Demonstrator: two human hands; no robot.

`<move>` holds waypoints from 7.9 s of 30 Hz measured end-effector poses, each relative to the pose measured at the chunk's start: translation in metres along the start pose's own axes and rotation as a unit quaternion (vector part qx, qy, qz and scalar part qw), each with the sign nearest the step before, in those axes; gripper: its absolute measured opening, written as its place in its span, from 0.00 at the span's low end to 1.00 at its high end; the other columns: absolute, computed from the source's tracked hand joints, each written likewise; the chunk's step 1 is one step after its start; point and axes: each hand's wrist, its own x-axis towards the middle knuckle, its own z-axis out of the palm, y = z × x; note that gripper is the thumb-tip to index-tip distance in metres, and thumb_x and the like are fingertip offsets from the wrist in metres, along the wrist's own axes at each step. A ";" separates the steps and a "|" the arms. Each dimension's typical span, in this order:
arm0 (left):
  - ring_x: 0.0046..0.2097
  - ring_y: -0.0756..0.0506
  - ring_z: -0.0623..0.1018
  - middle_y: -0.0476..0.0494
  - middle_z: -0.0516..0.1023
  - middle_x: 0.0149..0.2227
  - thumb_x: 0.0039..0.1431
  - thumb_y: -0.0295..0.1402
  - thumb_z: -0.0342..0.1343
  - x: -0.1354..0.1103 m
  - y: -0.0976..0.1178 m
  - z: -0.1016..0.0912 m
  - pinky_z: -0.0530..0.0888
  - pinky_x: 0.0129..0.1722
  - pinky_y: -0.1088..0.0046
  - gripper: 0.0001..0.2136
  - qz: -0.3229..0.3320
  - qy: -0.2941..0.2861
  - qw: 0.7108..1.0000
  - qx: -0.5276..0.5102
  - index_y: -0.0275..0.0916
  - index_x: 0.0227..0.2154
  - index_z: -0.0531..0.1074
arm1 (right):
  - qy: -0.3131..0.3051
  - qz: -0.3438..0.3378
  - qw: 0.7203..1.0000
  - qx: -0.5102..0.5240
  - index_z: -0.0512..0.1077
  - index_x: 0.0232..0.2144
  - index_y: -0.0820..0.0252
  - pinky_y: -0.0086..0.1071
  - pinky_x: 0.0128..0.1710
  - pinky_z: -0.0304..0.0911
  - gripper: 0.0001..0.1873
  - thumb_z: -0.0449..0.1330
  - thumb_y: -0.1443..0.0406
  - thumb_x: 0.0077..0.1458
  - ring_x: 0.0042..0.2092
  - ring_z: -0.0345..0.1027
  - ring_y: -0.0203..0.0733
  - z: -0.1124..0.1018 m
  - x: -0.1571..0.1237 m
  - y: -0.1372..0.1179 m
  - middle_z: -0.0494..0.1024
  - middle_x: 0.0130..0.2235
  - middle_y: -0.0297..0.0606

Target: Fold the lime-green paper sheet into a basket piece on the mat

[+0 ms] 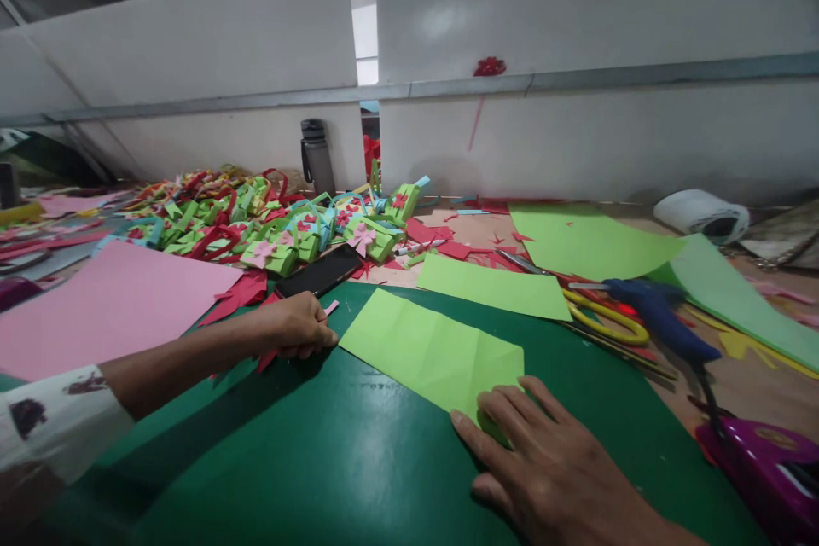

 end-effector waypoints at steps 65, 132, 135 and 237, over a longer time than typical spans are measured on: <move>0.34 0.44 0.66 0.43 0.72 0.34 0.67 0.26 0.42 -0.016 0.036 0.093 0.61 0.33 0.65 0.11 0.527 0.257 0.768 0.260 0.37 0.39 0.71 | -0.051 -0.014 0.970 -0.235 0.73 0.26 0.66 0.45 0.37 0.58 0.12 0.51 0.77 0.53 0.28 0.63 0.46 -0.028 0.009 -0.008 0.72 0.24 0.43; 0.32 0.39 0.69 0.40 0.73 0.29 0.62 0.31 0.40 -0.028 0.054 0.085 0.58 0.37 0.53 0.15 0.356 0.106 0.897 0.239 0.39 0.27 0.71 | -0.090 0.269 0.947 0.150 0.64 0.22 0.61 0.43 0.44 0.50 0.11 0.54 0.70 0.58 0.39 0.60 0.42 -0.013 0.015 0.006 0.67 0.34 0.37; 0.33 0.39 0.68 0.39 0.72 0.29 0.62 0.30 0.38 -0.028 0.053 0.086 0.59 0.38 0.51 0.16 0.360 0.113 0.896 0.233 0.39 0.26 0.70 | -0.091 0.271 0.947 0.147 0.64 0.22 0.61 0.43 0.44 0.50 0.12 0.54 0.70 0.58 0.39 0.60 0.42 -0.014 0.015 0.006 0.68 0.34 0.37; 0.33 0.44 0.67 0.47 0.71 0.32 0.62 0.22 0.46 -0.031 0.046 0.073 0.58 0.42 0.59 0.22 0.516 0.092 0.783 0.336 0.53 0.54 0.65 | -0.184 -0.021 0.982 -0.046 0.66 0.54 0.59 0.59 0.54 0.47 0.22 0.46 0.74 0.60 0.47 0.63 0.49 -0.058 -0.041 0.036 0.72 0.40 0.42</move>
